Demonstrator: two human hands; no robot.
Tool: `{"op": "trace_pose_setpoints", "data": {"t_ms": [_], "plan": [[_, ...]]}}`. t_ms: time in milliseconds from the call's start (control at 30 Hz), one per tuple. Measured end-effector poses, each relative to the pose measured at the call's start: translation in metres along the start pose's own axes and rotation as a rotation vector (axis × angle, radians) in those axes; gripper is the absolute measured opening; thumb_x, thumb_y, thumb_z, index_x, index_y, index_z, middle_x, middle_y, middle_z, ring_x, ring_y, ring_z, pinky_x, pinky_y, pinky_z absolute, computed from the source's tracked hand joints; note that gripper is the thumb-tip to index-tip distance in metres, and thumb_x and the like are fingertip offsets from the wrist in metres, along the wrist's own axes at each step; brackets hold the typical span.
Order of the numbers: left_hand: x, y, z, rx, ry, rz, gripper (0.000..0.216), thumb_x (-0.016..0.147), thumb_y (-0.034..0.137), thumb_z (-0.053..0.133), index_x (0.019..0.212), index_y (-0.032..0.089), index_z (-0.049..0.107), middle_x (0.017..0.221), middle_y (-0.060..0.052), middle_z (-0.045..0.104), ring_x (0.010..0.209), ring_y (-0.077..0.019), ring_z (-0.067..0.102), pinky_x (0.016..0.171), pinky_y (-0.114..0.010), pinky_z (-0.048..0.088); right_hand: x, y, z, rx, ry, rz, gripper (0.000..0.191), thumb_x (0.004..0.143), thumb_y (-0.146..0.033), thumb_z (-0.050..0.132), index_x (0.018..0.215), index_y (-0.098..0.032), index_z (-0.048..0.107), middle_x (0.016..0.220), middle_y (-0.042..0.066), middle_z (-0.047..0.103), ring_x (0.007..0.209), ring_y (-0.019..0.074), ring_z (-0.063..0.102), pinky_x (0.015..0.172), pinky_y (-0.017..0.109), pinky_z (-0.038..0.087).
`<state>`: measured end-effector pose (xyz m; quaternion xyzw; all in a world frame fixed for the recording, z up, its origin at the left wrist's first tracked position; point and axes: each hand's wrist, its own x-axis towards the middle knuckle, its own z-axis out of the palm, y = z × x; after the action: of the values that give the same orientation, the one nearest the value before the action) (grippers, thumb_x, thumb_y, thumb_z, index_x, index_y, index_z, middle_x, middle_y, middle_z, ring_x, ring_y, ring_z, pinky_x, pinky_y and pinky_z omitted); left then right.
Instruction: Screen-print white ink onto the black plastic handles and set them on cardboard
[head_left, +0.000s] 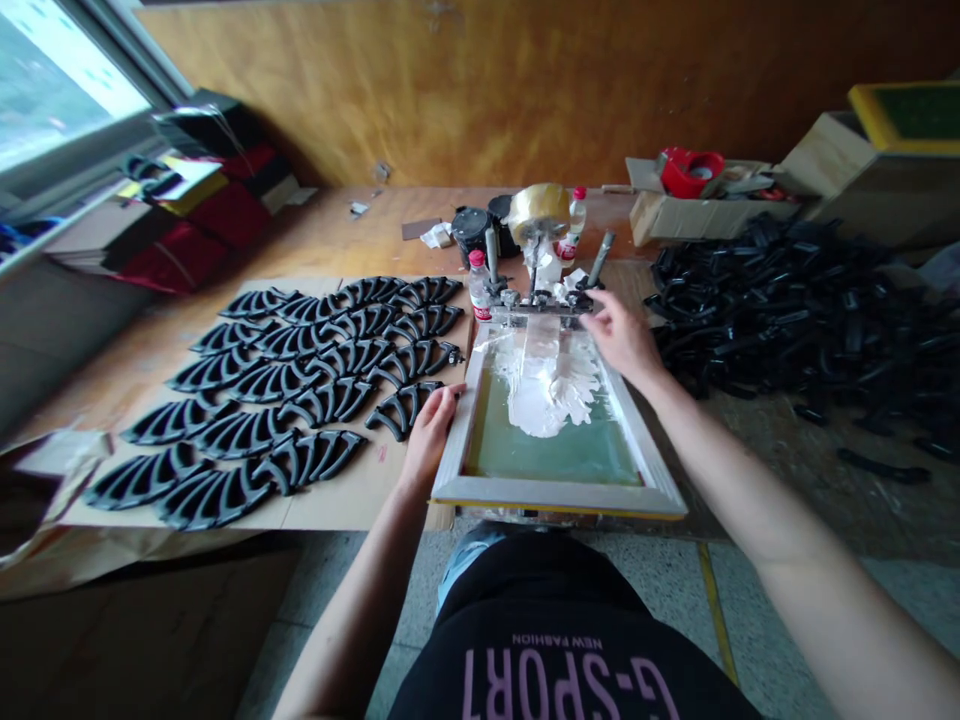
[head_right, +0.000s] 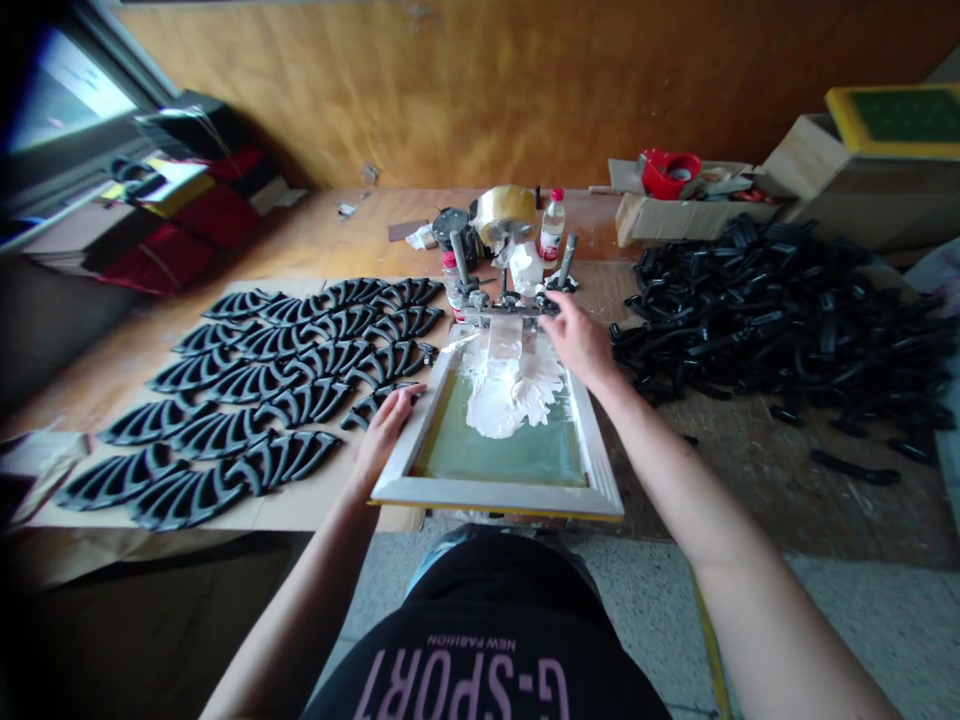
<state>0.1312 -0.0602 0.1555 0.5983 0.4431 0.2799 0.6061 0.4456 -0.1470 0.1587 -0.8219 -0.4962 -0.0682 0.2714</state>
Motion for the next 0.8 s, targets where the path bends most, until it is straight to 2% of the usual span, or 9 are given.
{"op": "trace_pose_setpoints", "data": {"t_ms": [67,167,300,367,467,533,600,700,800], "plan": [[0.007,0.027,0.006,-0.118,0.005,0.094,0.052,0.086,0.064,0.049,0.102,0.018,0.069,0.086,-0.003,0.066,0.066,-0.0113,0.057,0.057,-0.022,0.046,-0.011,0.025,-0.006,-0.032,0.032,0.092,0.031,0.097,-0.025,0.043,0.109,-0.008,0.066,0.083,0.008,0.072,0.069,0.0136,0.065,0.064,0.024,0.051],[0.027,0.062,0.018,-0.307,-0.017,0.218,0.053,0.087,0.064,0.047,0.107,0.019,0.064,0.093,-0.005,0.068,0.073,-0.0129,0.063,0.060,-0.022,0.050,-0.053,0.032,0.011,-0.025,-0.104,0.012,0.033,0.095,-0.024,0.044,0.074,-0.012,0.066,0.070,0.004,0.069,0.060,0.0097,0.058,0.058,0.020,0.050],[0.038,0.075,0.030,-0.406,-0.003,0.218,0.050,0.087,0.061,0.051,0.117,0.022,0.056,0.095,-0.005,0.070,0.075,-0.0133,0.066,0.057,-0.020,0.051,-0.104,-0.001,0.057,-0.062,-0.378,-0.127,0.016,0.085,-0.030,0.068,0.080,-0.015,0.067,0.091,0.010,0.070,0.088,0.0188,0.065,0.081,0.028,0.051],[0.025,0.058,0.039,-0.438,0.018,0.144,0.049,0.087,0.060,0.052,0.117,0.022,0.055,0.092,-0.005,0.071,0.071,-0.0129,0.066,0.055,-0.020,0.051,-0.116,-0.022,0.068,-0.094,-0.494,-0.054,0.016,0.090,-0.029,0.061,0.092,-0.013,0.064,0.095,0.014,0.069,0.093,0.0222,0.064,0.082,0.030,0.048],[-0.014,0.010,0.057,-0.348,-0.185,-0.288,0.052,0.083,0.061,0.057,0.106,0.015,0.059,0.086,-0.011,0.072,0.064,-0.0167,0.066,0.048,-0.023,0.049,-0.130,-0.053,0.067,-0.028,-0.481,0.100,0.021,0.097,-0.030,0.049,0.103,-0.013,0.059,0.092,0.013,0.069,0.087,0.0214,0.064,0.074,0.029,0.046],[-0.040,-0.024,0.069,-0.335,-0.289,-0.508,0.052,0.082,0.060,0.058,0.106,0.014,0.060,0.095,-0.014,0.071,0.074,-0.0205,0.068,0.053,-0.027,0.053,-0.140,-0.070,0.064,0.079,-0.421,0.003,0.020,0.098,-0.030,0.047,0.102,-0.015,0.058,0.095,0.011,0.068,0.091,0.0210,0.062,0.075,0.029,0.045],[-0.053,-0.051,0.070,-0.359,-0.236,-0.556,0.047,0.083,0.057,0.058,0.103,0.015,0.060,0.099,-0.013,0.071,0.080,-0.0205,0.068,0.060,-0.029,0.054,-0.144,-0.069,0.062,0.207,-0.427,-0.238,0.017,0.098,-0.027,0.047,0.097,-0.018,0.060,0.097,0.008,0.067,0.096,0.0194,0.060,0.081,0.028,0.045],[-0.043,-0.076,0.039,-0.185,-0.033,-0.460,0.043,0.081,0.056,0.056,0.096,0.016,0.057,0.087,-0.009,0.070,0.062,-0.0154,0.062,0.048,-0.023,0.046,-0.132,-0.014,0.059,0.187,-0.404,-0.290,0.022,0.097,-0.016,0.043,0.098,-0.019,0.065,0.102,0.006,0.067,0.102,0.0173,0.056,0.089,0.027,0.042],[-0.018,-0.095,-0.020,0.293,0.131,-0.334,0.041,0.083,0.056,0.047,0.086,0.016,0.057,0.066,-0.003,0.062,0.046,-0.0139,0.051,0.042,-0.022,0.035,-0.113,0.088,0.051,-0.200,-0.309,0.140,0.035,0.091,-0.004,0.039,0.109,-0.016,0.067,0.114,0.013,0.063,0.109,0.0228,0.051,0.090,0.033,0.039]]}}
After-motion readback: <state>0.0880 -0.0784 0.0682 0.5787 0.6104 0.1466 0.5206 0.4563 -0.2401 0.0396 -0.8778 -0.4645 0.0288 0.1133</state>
